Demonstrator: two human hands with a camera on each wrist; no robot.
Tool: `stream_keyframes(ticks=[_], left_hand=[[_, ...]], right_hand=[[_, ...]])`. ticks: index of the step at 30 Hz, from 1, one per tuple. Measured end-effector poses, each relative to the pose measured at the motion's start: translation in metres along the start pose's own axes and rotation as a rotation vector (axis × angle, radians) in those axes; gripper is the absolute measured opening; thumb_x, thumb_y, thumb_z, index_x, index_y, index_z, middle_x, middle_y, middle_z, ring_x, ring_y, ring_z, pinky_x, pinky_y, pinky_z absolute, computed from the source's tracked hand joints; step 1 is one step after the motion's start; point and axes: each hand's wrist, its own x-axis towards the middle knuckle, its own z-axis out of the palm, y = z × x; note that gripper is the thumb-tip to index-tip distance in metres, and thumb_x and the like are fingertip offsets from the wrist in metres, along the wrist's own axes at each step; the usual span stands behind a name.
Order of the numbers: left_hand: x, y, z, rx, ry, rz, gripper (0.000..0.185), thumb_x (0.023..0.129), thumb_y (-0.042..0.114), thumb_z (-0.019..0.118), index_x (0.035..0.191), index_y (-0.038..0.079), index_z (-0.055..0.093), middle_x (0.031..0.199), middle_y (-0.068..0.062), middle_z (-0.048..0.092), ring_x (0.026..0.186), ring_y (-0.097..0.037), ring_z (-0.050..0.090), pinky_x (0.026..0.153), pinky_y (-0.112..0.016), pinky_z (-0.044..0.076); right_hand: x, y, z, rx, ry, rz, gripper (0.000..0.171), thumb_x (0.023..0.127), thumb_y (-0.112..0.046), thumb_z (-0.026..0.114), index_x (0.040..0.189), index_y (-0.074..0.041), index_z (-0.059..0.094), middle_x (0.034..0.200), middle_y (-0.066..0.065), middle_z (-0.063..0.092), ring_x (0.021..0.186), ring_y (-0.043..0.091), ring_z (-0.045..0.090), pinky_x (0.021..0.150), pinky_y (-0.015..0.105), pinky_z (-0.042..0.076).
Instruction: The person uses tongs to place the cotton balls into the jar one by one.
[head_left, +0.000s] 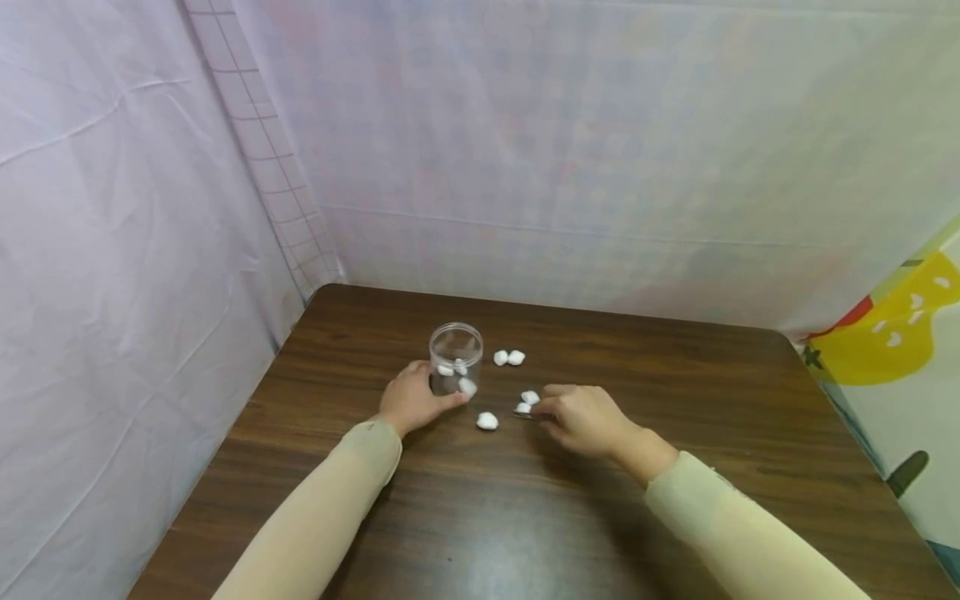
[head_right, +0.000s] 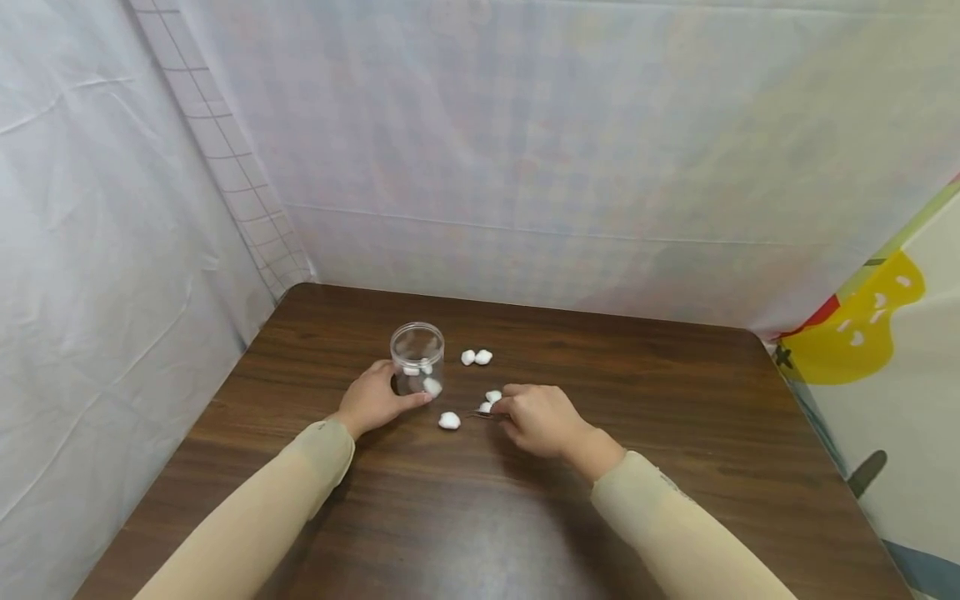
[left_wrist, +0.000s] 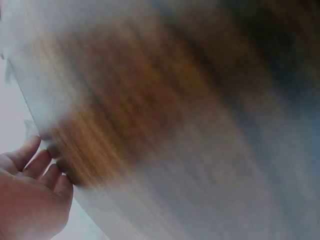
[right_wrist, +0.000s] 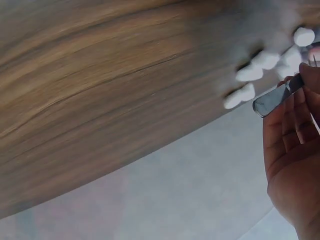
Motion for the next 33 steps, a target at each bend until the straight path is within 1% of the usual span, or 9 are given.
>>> stream_keyframes(ticks=[4,7,10,15,21,27,29,33], left_hand=[[-0.001,0.001,-0.002,-0.005,-0.003,0.001,0.088,0.077,0.067,0.073,0.138,0.006,0.057,0.139,-0.013,0.055,0.125,-0.032,0.052,0.103,-0.051,0.041],[-0.002,0.001,-0.003,-0.014,-0.004,0.0,0.087,0.078,0.066,0.074,0.139,0.006,0.056,0.139,-0.013,0.054,0.126,-0.032,0.051,0.104,-0.051,0.041],[-0.003,0.002,-0.004,-0.019,-0.004,0.0,0.087,0.078,0.065,0.075,0.139,0.006,0.057,0.139,-0.014,0.054,0.126,-0.033,0.052,0.104,-0.051,0.041],[-0.003,0.003,-0.005,-0.01,-0.003,0.004,0.086,0.077,0.066,0.074,0.137,0.005,0.058,0.138,-0.014,0.055,0.124,-0.033,0.053,0.103,-0.051,0.042],[-0.003,0.003,-0.004,-0.011,0.001,0.012,0.086,0.078,0.067,0.073,0.137,0.006,0.058,0.138,-0.014,0.055,0.125,-0.032,0.053,0.103,-0.051,0.042],[-0.004,0.003,-0.006,-0.009,-0.009,0.008,0.086,0.079,0.066,0.073,0.138,0.006,0.057,0.139,-0.014,0.054,0.126,-0.033,0.052,0.103,-0.05,0.042],[-0.004,0.004,-0.007,-0.013,-0.007,0.011,0.085,0.079,0.065,0.073,0.138,0.005,0.057,0.139,-0.014,0.055,0.126,-0.033,0.052,0.103,-0.051,0.042],[-0.004,0.004,-0.007,-0.012,-0.01,0.01,0.086,0.079,0.065,0.073,0.138,0.005,0.057,0.14,-0.014,0.054,0.127,-0.033,0.051,0.104,-0.05,0.041]], right_hand=[[0.009,-0.005,0.004,-0.007,-0.011,-0.014,0.021,0.08,-0.015,0.079,0.1,-0.019,0.077,0.084,-0.01,0.057,0.065,0.007,0.055,0.051,0.033,0.05],[0.016,-0.008,0.007,-0.009,-0.012,-0.005,0.021,0.08,-0.015,0.08,0.101,-0.017,0.077,0.085,-0.009,0.058,0.066,0.009,0.058,0.052,0.033,0.051],[0.02,-0.01,0.01,-0.01,-0.033,0.007,0.021,0.081,-0.016,0.079,0.101,-0.016,0.077,0.085,-0.008,0.058,0.067,0.01,0.059,0.054,0.033,0.052],[0.023,-0.013,0.015,-0.011,-0.072,0.001,0.02,0.081,-0.017,0.078,0.101,-0.017,0.077,0.091,-0.005,0.063,0.075,0.017,0.066,0.058,0.037,0.055],[0.022,-0.013,0.02,-0.016,-0.073,-0.002,0.018,0.081,-0.018,0.078,0.1,-0.018,0.077,0.089,-0.005,0.061,0.072,0.018,0.065,0.056,0.039,0.054],[0.022,-0.013,0.02,-0.021,-0.075,-0.002,0.018,0.083,-0.018,0.076,0.101,-0.018,0.077,0.104,0.0,0.068,0.083,0.024,0.069,0.063,0.043,0.057],[0.022,-0.013,0.021,-0.019,-0.079,0.0,0.018,0.083,-0.018,0.076,0.101,-0.018,0.077,0.101,-0.001,0.067,0.08,0.022,0.069,0.061,0.042,0.057],[0.023,-0.014,0.023,-0.024,-0.073,-0.003,0.017,0.082,-0.018,0.077,0.099,-0.018,0.077,0.089,-0.006,0.061,0.069,0.018,0.064,0.052,0.038,0.053]])
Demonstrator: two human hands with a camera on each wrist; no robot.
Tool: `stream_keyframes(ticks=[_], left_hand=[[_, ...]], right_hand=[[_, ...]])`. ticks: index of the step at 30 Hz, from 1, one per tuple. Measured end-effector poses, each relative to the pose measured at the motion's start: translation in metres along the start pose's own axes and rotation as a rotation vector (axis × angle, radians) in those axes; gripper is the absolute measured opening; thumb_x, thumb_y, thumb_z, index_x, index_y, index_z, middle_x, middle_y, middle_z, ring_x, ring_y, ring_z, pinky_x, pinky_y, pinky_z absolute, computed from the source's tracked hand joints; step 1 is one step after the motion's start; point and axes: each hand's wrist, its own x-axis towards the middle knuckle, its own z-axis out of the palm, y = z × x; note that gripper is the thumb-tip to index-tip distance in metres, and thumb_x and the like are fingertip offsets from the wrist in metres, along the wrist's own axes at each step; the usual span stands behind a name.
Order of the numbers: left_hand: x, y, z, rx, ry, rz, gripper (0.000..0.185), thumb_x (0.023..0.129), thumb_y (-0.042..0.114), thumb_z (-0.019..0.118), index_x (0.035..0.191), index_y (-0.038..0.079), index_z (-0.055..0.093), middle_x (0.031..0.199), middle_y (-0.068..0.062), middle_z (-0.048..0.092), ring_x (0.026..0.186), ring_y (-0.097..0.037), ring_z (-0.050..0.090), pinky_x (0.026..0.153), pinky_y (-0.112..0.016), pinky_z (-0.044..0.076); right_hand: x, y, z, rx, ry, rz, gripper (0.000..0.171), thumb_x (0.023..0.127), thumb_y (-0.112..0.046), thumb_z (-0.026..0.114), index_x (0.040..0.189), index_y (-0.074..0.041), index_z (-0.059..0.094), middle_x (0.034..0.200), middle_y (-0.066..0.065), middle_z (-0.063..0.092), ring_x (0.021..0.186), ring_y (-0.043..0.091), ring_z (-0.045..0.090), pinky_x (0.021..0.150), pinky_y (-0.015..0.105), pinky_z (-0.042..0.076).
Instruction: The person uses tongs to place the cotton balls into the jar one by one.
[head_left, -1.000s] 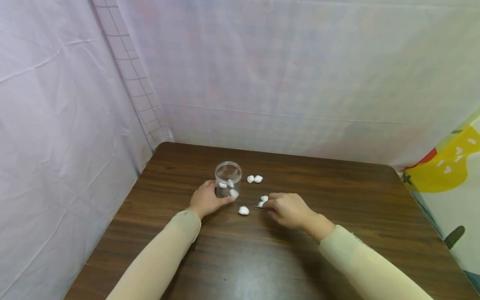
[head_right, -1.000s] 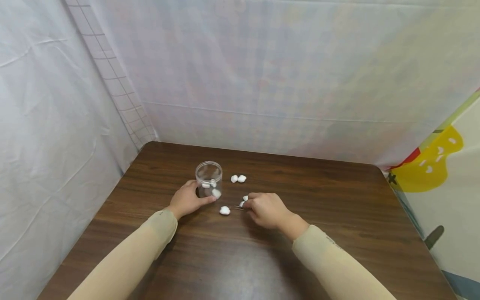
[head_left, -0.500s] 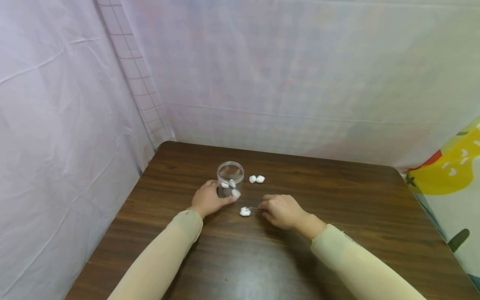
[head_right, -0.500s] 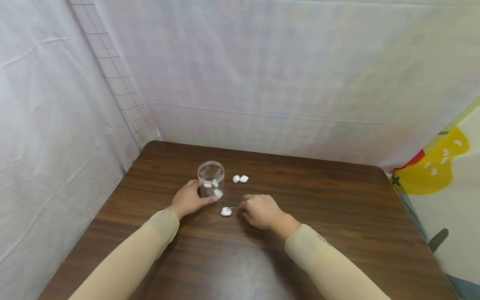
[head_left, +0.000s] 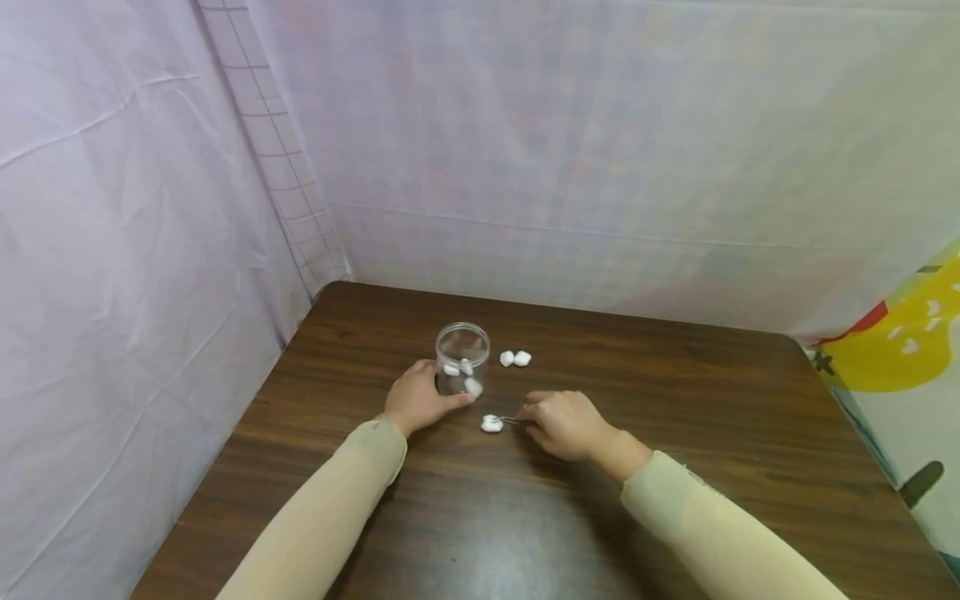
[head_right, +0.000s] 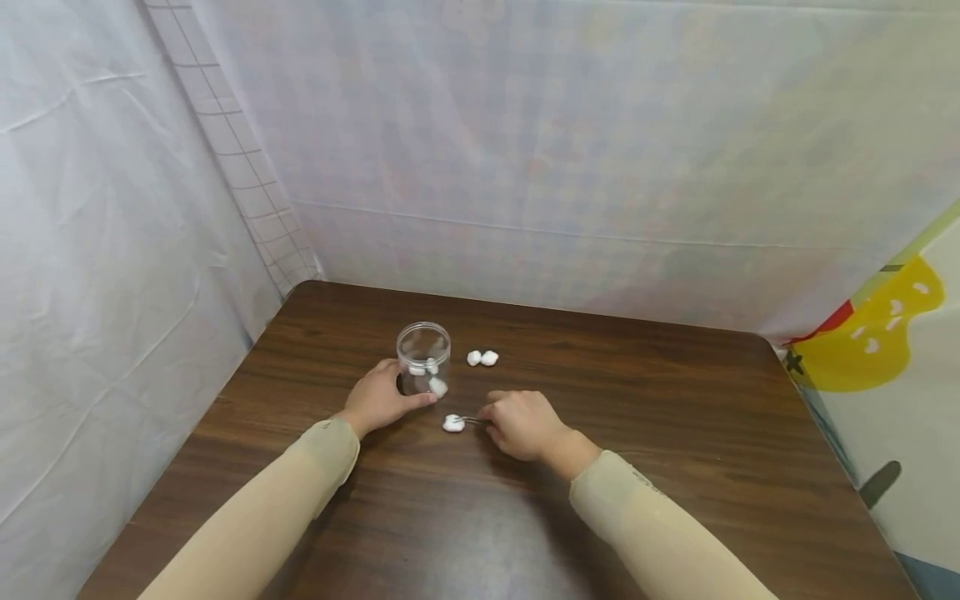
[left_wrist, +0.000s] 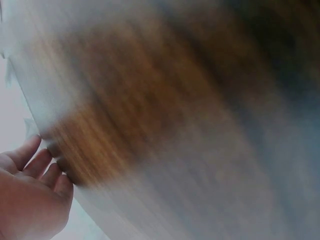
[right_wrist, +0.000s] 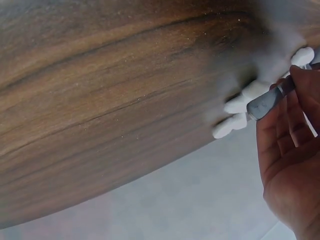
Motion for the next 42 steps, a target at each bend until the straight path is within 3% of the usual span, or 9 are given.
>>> stream_keyframes(ticks=[10,18,22,31,42], left_hand=[[0.001,-0.001,0.002,-0.004,-0.005,-0.008,0.085,0.079,0.065,0.074,0.138,0.007,0.057,0.139,-0.013,0.054,0.126,-0.032,0.052,0.104,-0.05,0.041],[0.001,-0.001,0.002,-0.007,-0.004,-0.007,0.084,0.079,0.065,0.074,0.138,0.007,0.057,0.139,-0.013,0.054,0.126,-0.032,0.051,0.104,-0.05,0.041],[0.001,-0.001,0.001,0.001,-0.003,-0.005,0.085,0.079,0.065,0.074,0.137,0.006,0.058,0.139,-0.013,0.054,0.126,-0.033,0.051,0.104,-0.05,0.041],[0.0,0.001,0.0,-0.003,0.003,-0.002,0.085,0.078,0.065,0.075,0.136,0.004,0.058,0.139,-0.014,0.055,0.125,-0.033,0.052,0.103,-0.051,0.042],[0.003,-0.004,0.004,0.001,0.009,0.001,0.084,0.078,0.066,0.074,0.135,0.006,0.06,0.138,-0.012,0.055,0.125,-0.031,0.053,0.103,-0.051,0.042]], right_hand=[[0.001,0.0,0.005,-0.038,0.049,0.005,0.015,0.079,-0.018,0.076,0.094,-0.02,0.078,0.08,-0.009,0.055,0.062,0.014,0.059,0.047,0.035,0.048],[-0.001,0.002,0.003,-0.05,0.07,0.018,0.017,0.08,-0.018,0.075,0.096,-0.022,0.078,0.087,-0.009,0.059,0.069,0.014,0.062,0.049,0.034,0.049],[-0.007,0.005,-0.001,-0.055,0.087,0.019,0.018,0.079,-0.019,0.075,0.096,-0.023,0.077,0.092,-0.01,0.062,0.073,0.014,0.064,0.05,0.035,0.05],[-0.027,0.016,-0.01,-0.039,0.12,0.056,0.016,0.08,-0.02,0.078,0.096,-0.023,0.078,0.081,-0.012,0.053,0.061,0.008,0.053,0.042,0.028,0.04],[-0.042,0.021,-0.01,-0.03,0.15,0.075,0.017,0.081,-0.018,0.077,0.097,-0.02,0.079,0.083,-0.012,0.058,0.059,0.002,0.05,0.044,0.024,0.041]])
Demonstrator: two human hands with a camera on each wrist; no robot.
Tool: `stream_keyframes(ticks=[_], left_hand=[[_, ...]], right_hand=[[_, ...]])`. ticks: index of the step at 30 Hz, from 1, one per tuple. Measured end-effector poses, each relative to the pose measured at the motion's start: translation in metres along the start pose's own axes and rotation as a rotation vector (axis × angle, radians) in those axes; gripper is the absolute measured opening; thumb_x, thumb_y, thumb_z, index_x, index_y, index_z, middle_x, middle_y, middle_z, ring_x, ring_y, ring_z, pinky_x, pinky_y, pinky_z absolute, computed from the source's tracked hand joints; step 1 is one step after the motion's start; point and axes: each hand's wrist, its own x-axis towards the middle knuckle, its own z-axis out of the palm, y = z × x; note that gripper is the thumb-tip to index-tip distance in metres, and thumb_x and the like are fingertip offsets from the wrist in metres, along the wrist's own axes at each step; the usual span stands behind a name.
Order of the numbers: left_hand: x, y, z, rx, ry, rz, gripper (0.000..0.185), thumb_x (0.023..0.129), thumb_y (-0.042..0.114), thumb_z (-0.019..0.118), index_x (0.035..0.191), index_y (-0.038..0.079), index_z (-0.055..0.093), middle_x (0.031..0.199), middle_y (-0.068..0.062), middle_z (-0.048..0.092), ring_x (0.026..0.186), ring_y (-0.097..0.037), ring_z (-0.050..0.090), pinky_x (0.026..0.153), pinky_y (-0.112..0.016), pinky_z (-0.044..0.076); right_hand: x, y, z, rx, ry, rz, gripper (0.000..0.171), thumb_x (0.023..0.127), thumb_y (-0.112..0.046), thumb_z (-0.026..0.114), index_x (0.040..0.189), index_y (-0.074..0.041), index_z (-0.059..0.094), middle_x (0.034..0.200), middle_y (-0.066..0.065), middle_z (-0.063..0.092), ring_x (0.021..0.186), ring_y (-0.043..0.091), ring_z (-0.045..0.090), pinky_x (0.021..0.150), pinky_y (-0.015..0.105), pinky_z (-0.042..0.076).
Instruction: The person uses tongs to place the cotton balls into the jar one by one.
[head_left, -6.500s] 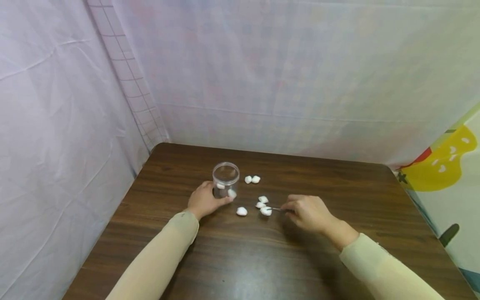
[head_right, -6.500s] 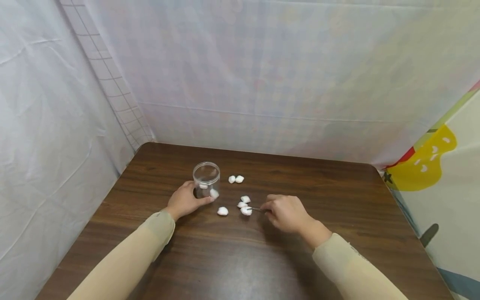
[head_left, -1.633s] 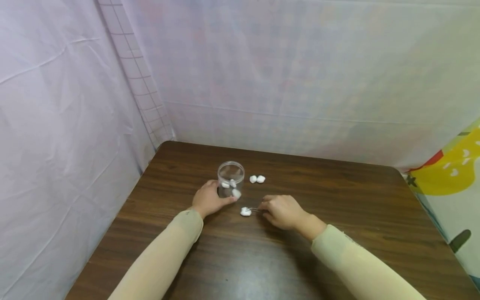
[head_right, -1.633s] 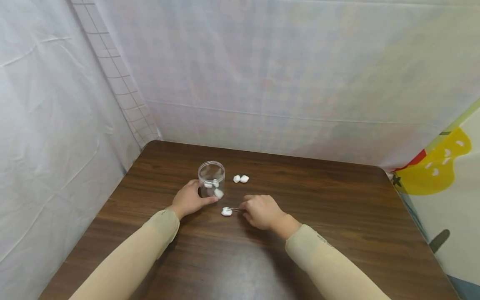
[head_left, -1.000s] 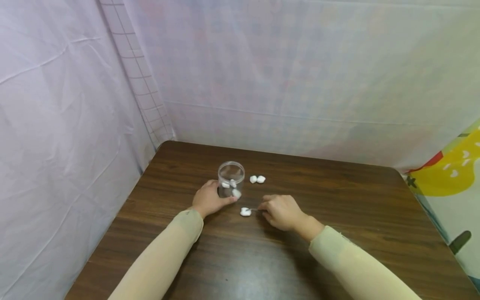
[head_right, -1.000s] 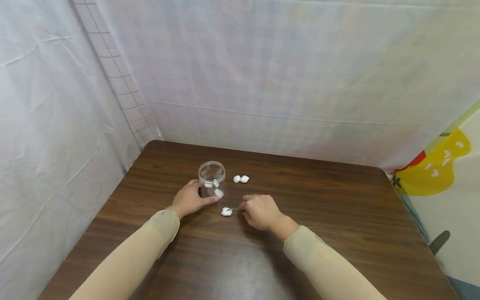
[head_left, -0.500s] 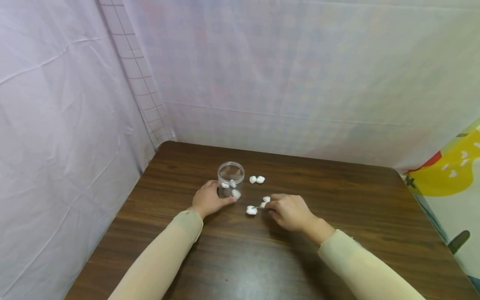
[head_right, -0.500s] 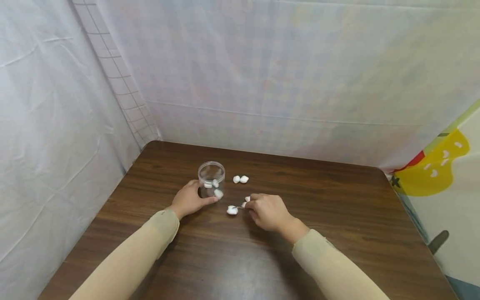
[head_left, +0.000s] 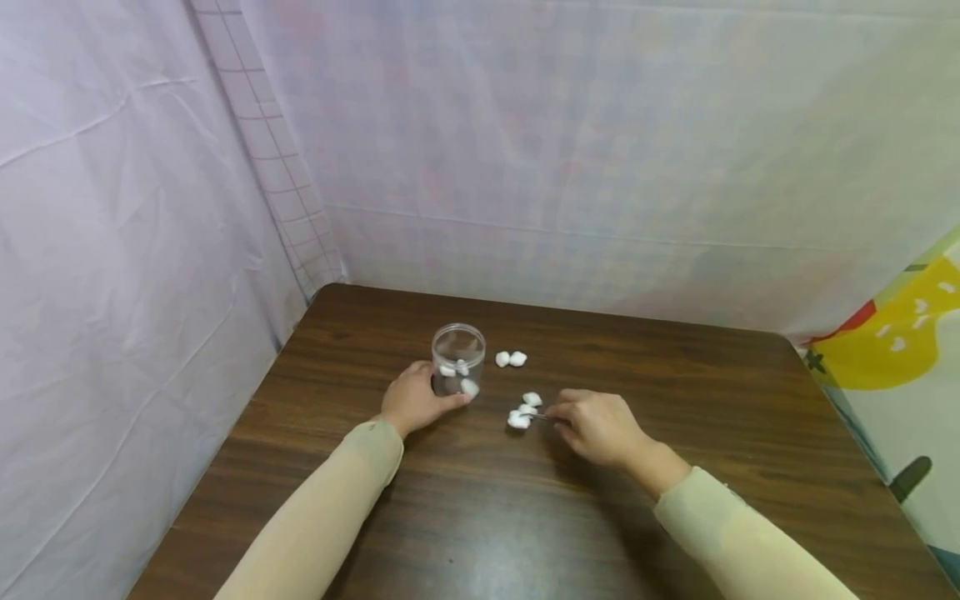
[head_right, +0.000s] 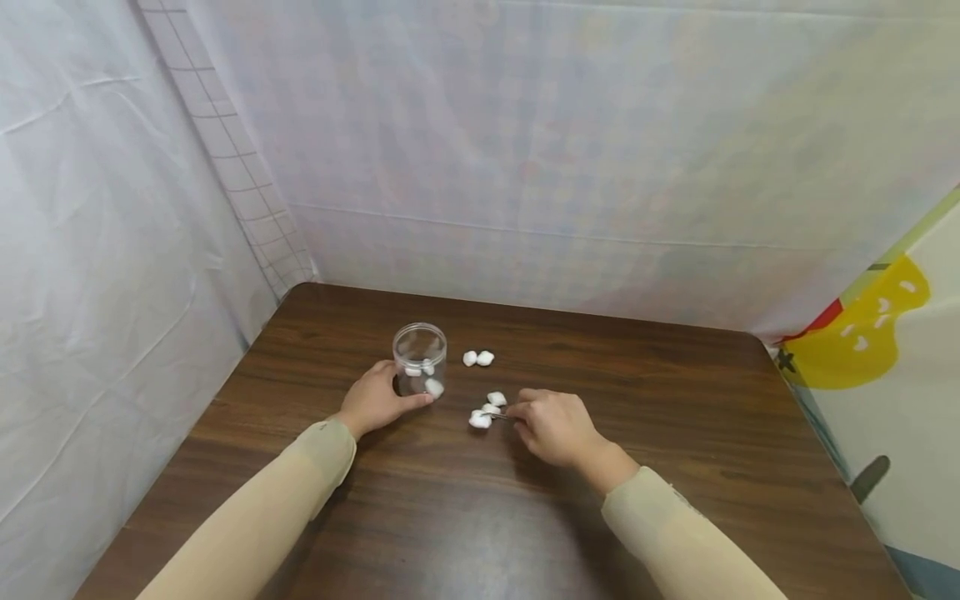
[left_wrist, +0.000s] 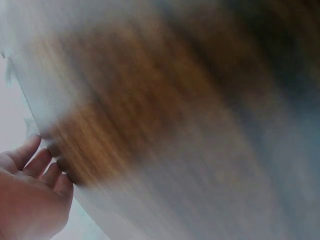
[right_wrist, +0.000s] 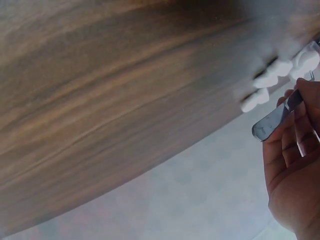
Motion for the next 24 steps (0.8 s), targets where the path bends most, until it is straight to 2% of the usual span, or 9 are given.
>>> stream_keyframes(ticks=[8,14,24], left_hand=[[-0.001,0.001,-0.002,0.004,-0.004,0.001,0.082,0.078,0.066,0.074,0.134,0.008,0.06,0.138,-0.012,0.056,0.125,-0.031,0.053,0.103,-0.05,0.042],[-0.001,0.002,-0.002,0.005,-0.001,0.006,0.083,0.078,0.064,0.075,0.135,0.007,0.06,0.138,-0.013,0.056,0.125,-0.032,0.053,0.103,-0.05,0.042],[0.0,0.0,0.0,0.006,-0.003,0.006,0.087,0.078,0.067,0.074,0.138,0.007,0.057,0.139,-0.012,0.055,0.127,-0.032,0.051,0.104,-0.051,0.041]], right_hand=[[0.0,0.003,-0.005,-0.004,0.004,0.012,0.016,0.081,-0.019,0.077,0.097,-0.02,0.079,0.083,-0.011,0.058,0.061,0.004,0.054,0.044,0.025,0.042],[0.004,0.005,-0.01,0.004,0.04,0.013,0.016,0.08,-0.017,0.08,0.096,-0.018,0.079,0.082,-0.011,0.058,0.06,0.005,0.053,0.045,0.026,0.042],[0.026,0.011,-0.031,0.001,0.082,0.009,0.016,0.083,-0.018,0.079,0.099,-0.019,0.078,0.083,-0.01,0.058,0.057,0.003,0.047,0.042,0.023,0.037]])
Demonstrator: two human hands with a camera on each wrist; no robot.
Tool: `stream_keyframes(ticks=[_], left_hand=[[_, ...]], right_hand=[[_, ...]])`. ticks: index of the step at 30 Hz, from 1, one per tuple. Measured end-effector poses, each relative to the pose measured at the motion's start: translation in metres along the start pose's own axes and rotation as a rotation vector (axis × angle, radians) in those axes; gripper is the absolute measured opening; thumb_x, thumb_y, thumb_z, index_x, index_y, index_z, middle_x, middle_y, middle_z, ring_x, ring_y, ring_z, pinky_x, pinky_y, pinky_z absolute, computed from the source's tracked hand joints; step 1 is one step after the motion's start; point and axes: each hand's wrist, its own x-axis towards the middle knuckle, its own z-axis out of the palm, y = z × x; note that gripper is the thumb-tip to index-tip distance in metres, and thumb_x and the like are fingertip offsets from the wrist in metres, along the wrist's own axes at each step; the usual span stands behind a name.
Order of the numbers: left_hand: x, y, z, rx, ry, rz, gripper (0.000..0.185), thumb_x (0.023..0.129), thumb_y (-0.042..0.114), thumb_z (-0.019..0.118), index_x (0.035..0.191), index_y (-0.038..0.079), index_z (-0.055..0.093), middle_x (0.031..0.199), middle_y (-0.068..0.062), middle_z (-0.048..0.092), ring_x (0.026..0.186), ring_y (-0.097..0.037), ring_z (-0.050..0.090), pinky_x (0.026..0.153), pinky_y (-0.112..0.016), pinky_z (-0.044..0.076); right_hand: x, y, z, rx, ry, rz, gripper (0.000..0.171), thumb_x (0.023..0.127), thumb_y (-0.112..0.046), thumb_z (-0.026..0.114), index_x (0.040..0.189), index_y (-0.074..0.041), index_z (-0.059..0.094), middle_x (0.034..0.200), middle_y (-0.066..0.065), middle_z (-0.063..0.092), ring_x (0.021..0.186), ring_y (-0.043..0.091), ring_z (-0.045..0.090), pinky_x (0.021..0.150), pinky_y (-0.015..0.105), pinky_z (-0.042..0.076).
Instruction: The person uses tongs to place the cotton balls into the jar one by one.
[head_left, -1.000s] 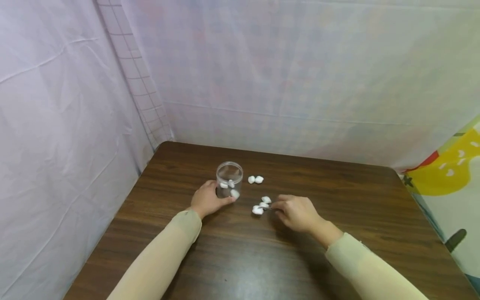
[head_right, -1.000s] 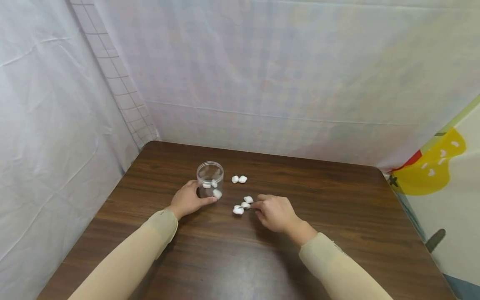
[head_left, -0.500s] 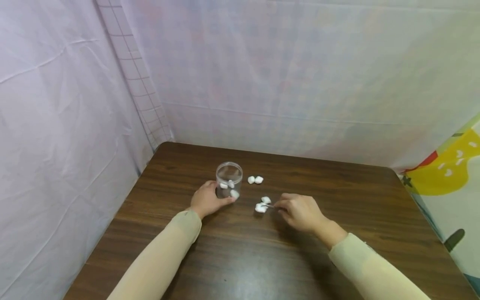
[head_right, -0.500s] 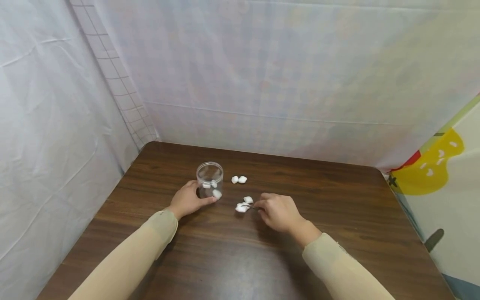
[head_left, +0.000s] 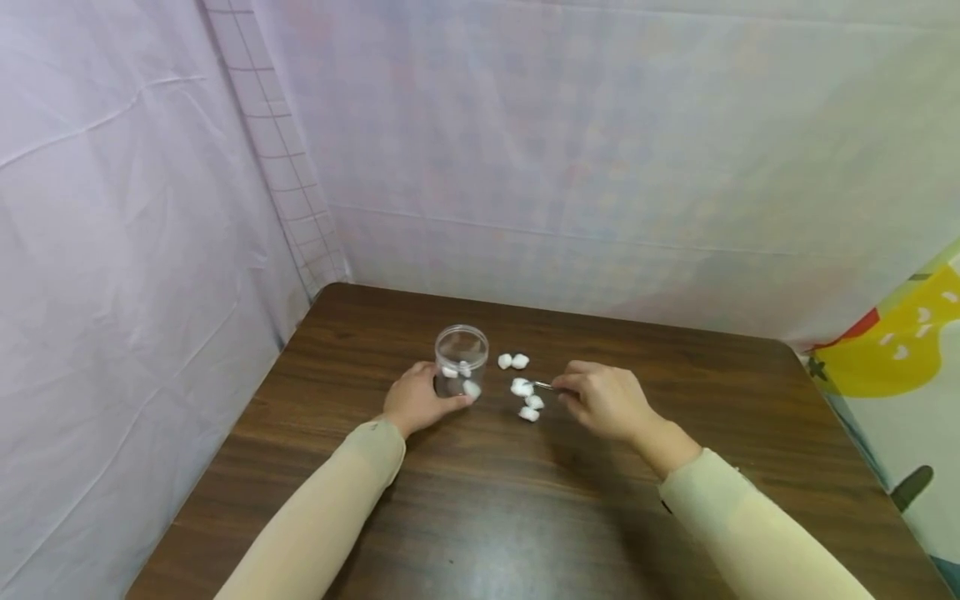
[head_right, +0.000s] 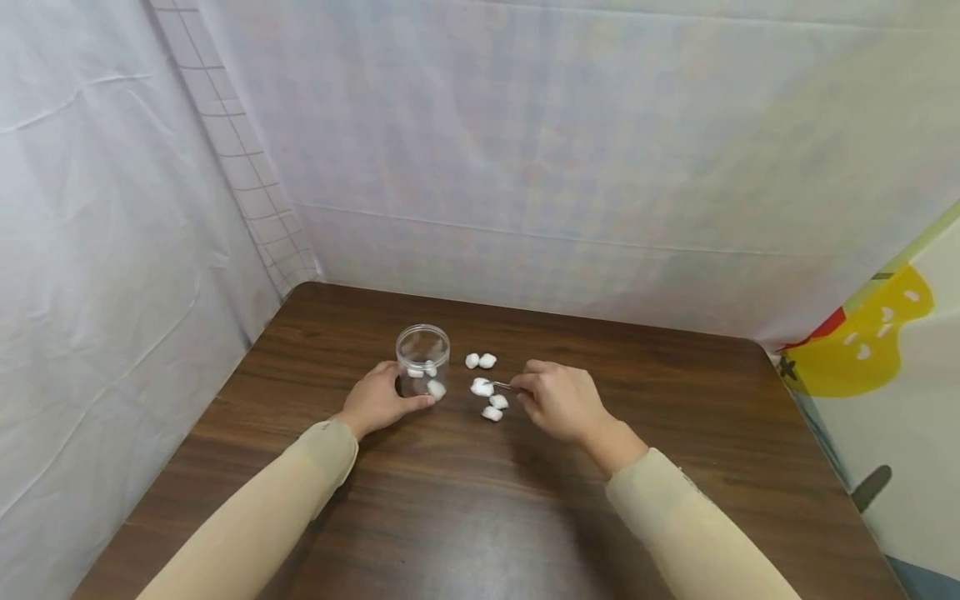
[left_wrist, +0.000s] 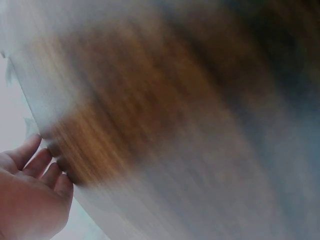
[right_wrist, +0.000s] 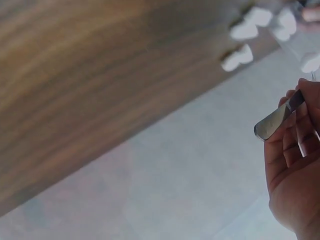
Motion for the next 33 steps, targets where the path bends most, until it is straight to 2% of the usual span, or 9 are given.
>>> stream_keyframes(ticks=[12,22,33], left_hand=[[-0.001,-0.003,-0.002,0.008,0.006,-0.003,0.087,0.078,0.067,0.073,0.138,0.005,0.058,0.14,-0.013,0.054,0.127,-0.032,0.051,0.104,-0.051,0.041],[0.002,-0.004,-0.001,0.001,-0.002,-0.015,0.087,0.078,0.067,0.073,0.138,0.006,0.057,0.14,-0.012,0.054,0.127,-0.032,0.051,0.105,-0.05,0.04],[0.002,-0.002,0.001,0.017,-0.009,-0.017,0.089,0.077,0.069,0.072,0.139,0.007,0.056,0.14,-0.01,0.054,0.126,-0.03,0.052,0.104,-0.048,0.042]], right_hand=[[0.056,-0.001,-0.018,0.004,0.068,-0.043,0.017,0.086,-0.016,0.075,0.102,-0.015,0.079,0.089,-0.004,0.067,0.055,0.005,0.05,0.041,0.024,0.037],[0.091,-0.015,-0.012,0.0,-0.012,-0.003,0.018,0.09,-0.02,0.071,0.107,-0.017,0.079,0.09,-0.006,0.065,0.059,0.007,0.053,0.046,0.028,0.042],[0.104,-0.024,0.002,-0.02,-0.085,0.001,0.023,0.088,-0.015,0.066,0.106,-0.019,0.079,0.086,-0.008,0.061,0.057,0.006,0.05,0.045,0.028,0.041]])
